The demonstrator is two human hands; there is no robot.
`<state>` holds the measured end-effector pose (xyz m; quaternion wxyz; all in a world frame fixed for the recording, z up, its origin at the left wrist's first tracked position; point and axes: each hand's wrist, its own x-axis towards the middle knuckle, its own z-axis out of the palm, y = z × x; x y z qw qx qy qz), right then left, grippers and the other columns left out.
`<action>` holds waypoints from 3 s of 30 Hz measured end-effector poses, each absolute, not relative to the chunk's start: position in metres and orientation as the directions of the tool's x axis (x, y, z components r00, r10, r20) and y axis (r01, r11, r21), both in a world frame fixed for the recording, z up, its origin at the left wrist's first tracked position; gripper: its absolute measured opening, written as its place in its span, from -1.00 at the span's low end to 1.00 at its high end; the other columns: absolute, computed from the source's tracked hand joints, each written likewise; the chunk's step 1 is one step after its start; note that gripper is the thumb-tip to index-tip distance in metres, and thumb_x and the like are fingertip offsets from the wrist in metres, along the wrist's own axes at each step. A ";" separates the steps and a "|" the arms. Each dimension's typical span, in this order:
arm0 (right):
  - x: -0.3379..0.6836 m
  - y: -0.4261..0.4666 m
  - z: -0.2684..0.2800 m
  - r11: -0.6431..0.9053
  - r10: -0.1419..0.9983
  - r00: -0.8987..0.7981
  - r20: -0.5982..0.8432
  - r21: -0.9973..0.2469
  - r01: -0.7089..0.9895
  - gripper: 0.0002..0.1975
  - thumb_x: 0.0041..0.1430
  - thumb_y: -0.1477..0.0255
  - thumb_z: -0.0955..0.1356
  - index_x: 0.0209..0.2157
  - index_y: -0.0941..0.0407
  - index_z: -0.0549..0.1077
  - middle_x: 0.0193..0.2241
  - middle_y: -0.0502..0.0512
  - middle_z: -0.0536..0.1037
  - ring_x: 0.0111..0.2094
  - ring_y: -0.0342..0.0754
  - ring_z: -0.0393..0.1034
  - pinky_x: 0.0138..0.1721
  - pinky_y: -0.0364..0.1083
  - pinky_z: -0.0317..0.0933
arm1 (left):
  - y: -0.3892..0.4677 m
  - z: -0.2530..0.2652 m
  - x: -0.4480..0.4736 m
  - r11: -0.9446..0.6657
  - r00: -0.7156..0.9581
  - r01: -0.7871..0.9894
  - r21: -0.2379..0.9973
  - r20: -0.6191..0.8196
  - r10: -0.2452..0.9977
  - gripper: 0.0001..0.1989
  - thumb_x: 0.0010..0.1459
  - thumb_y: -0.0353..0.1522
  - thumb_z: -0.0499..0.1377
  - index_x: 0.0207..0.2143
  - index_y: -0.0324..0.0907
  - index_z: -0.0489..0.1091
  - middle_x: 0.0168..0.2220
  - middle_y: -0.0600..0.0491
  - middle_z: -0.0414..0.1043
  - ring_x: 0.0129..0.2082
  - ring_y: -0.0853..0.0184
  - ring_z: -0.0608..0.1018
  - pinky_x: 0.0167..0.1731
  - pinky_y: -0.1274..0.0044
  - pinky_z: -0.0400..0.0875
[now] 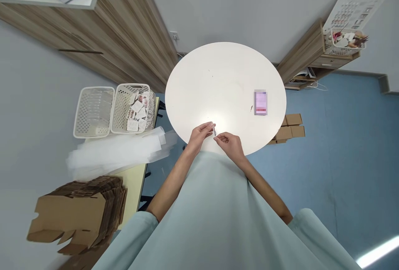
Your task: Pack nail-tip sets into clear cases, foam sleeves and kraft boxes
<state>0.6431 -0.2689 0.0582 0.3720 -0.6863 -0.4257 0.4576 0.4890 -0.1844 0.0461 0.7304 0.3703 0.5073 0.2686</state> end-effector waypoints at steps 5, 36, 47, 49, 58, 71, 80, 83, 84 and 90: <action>0.651 -0.270 0.055 -0.377 0.907 0.281 -0.314 -0.903 0.205 -0.76 0.24 0.15 0.43 -0.35 0.01 0.58 -0.40 0.06 0.66 -0.32 0.07 0.59 -0.18 0.04 0.44 | -0.188 0.043 0.481 0.518 0.230 0.029 0.855 -0.510 0.829 -0.45 0.12 0.01 0.40 -0.01 -0.19 0.58 0.04 -0.16 0.63 0.09 0.07 0.60 0.15 0.24 0.45; 0.654 -0.277 0.045 -0.466 0.874 0.108 -0.475 -0.880 -0.097 -0.57 0.07 -0.02 0.54 -0.36 0.08 0.60 -0.46 0.07 0.60 -0.37 0.02 0.56 -0.27 -0.02 0.40 | -0.203 0.058 0.461 0.572 0.405 -0.044 0.819 -0.509 0.760 -0.24 0.09 -0.10 0.49 0.27 -0.19 0.42 0.15 -0.25 0.58 0.21 -0.02 0.57 0.26 0.15 0.35; 0.632 -0.281 0.062 -0.309 0.948 0.176 -0.264 -0.896 0.318 -0.72 0.25 0.10 0.44 -0.38 0.01 0.59 -0.41 0.05 0.66 -0.34 0.05 0.56 -0.17 0.03 0.42 | -0.212 0.050 0.456 0.468 0.266 0.061 0.882 -0.466 0.844 -0.26 -0.03 -0.10 0.53 0.17 -0.17 0.50 0.16 -0.22 0.58 0.24 -0.05 0.53 0.25 0.19 0.36; 0.639 -0.281 0.057 -0.338 0.935 0.197 -0.294 -0.907 0.251 -0.69 0.24 0.07 0.45 -0.36 0.03 0.58 -0.45 0.06 0.64 -0.37 0.04 0.56 -0.20 0.02 0.42 | -0.212 0.050 0.452 0.452 0.252 0.055 0.891 -0.450 0.857 -0.28 -0.03 -0.08 0.52 0.14 -0.17 0.52 0.09 -0.18 0.62 0.15 -0.01 0.59 0.15 0.25 0.43; 0.661 -0.281 0.054 -0.427 0.904 0.013 -0.428 -0.903 -0.049 -0.51 0.08 -0.07 0.54 -0.36 0.12 0.60 -0.49 0.08 0.62 -0.42 -0.03 0.54 -0.33 -0.06 0.41 | -0.217 0.062 0.442 0.401 0.204 0.039 0.915 -0.400 0.894 -0.44 -0.02 -0.05 0.51 -0.05 -0.18 0.60 -0.40 0.05 0.57 -0.40 0.34 0.52 -0.30 0.46 0.39; 0.668 -0.265 0.058 -0.387 0.921 0.029 -0.389 -0.920 -0.070 -0.50 0.00 -0.05 0.59 -0.33 0.12 0.62 -0.47 0.04 0.58 -0.49 -0.10 0.43 -0.38 -0.08 0.36 | -0.222 0.060 0.436 0.414 0.306 0.080 0.907 -0.418 0.855 -0.40 0.00 -0.01 0.49 -0.01 -0.19 0.60 -0.33 0.00 0.61 -0.36 0.30 0.55 -0.28 0.45 0.43; 0.674 -0.261 0.056 -0.366 0.927 0.060 -0.371 -0.927 -0.082 -0.46 0.01 -0.11 0.57 -0.38 0.11 0.59 -0.48 0.06 0.54 -0.46 -0.08 0.44 -0.39 -0.08 0.33 | -0.229 0.049 0.433 0.506 0.331 0.159 0.848 -0.529 0.782 -0.42 -0.03 -0.01 0.50 -0.05 -0.17 0.65 -0.23 -0.07 0.65 -0.37 0.32 0.52 -0.33 0.46 0.41; 0.678 -0.259 0.055 -0.372 0.924 0.059 -0.378 -0.924 -0.094 -0.48 0.02 -0.10 0.57 -0.37 0.11 0.60 -0.48 0.05 0.54 -0.45 -0.08 0.45 -0.38 -0.08 0.34 | -0.227 0.048 0.438 0.492 0.326 0.154 0.857 -0.514 0.793 -0.43 -0.05 -0.01 0.50 -0.08 -0.17 0.65 -0.26 -0.06 0.64 -0.39 0.33 0.50 -0.35 0.46 0.41; 0.679 -0.259 0.055 -0.371 0.924 0.063 -0.378 -0.924 -0.096 -0.48 0.02 -0.09 0.57 -0.37 0.11 0.60 -0.48 0.05 0.54 -0.45 -0.08 0.45 -0.38 -0.08 0.35 | -0.226 0.049 0.440 0.484 0.330 0.161 0.860 -0.509 0.795 -0.45 -0.05 0.00 0.50 -0.10 -0.17 0.65 -0.26 -0.05 0.63 -0.41 0.34 0.49 -0.36 0.46 0.40; 0.682 -0.261 0.054 -0.357 0.925 0.099 -0.368 -0.927 -0.112 -0.51 0.03 -0.06 0.58 -0.33 0.09 0.60 -0.51 0.00 0.53 -0.49 -0.10 0.44 -0.40 -0.08 0.37 | -0.224 0.049 0.448 0.431 0.385 0.207 0.878 -0.478 0.789 -0.49 0.03 0.09 0.42 -0.24 -0.16 0.60 -0.35 0.00 0.60 -0.54 0.42 0.39 -0.48 0.50 0.33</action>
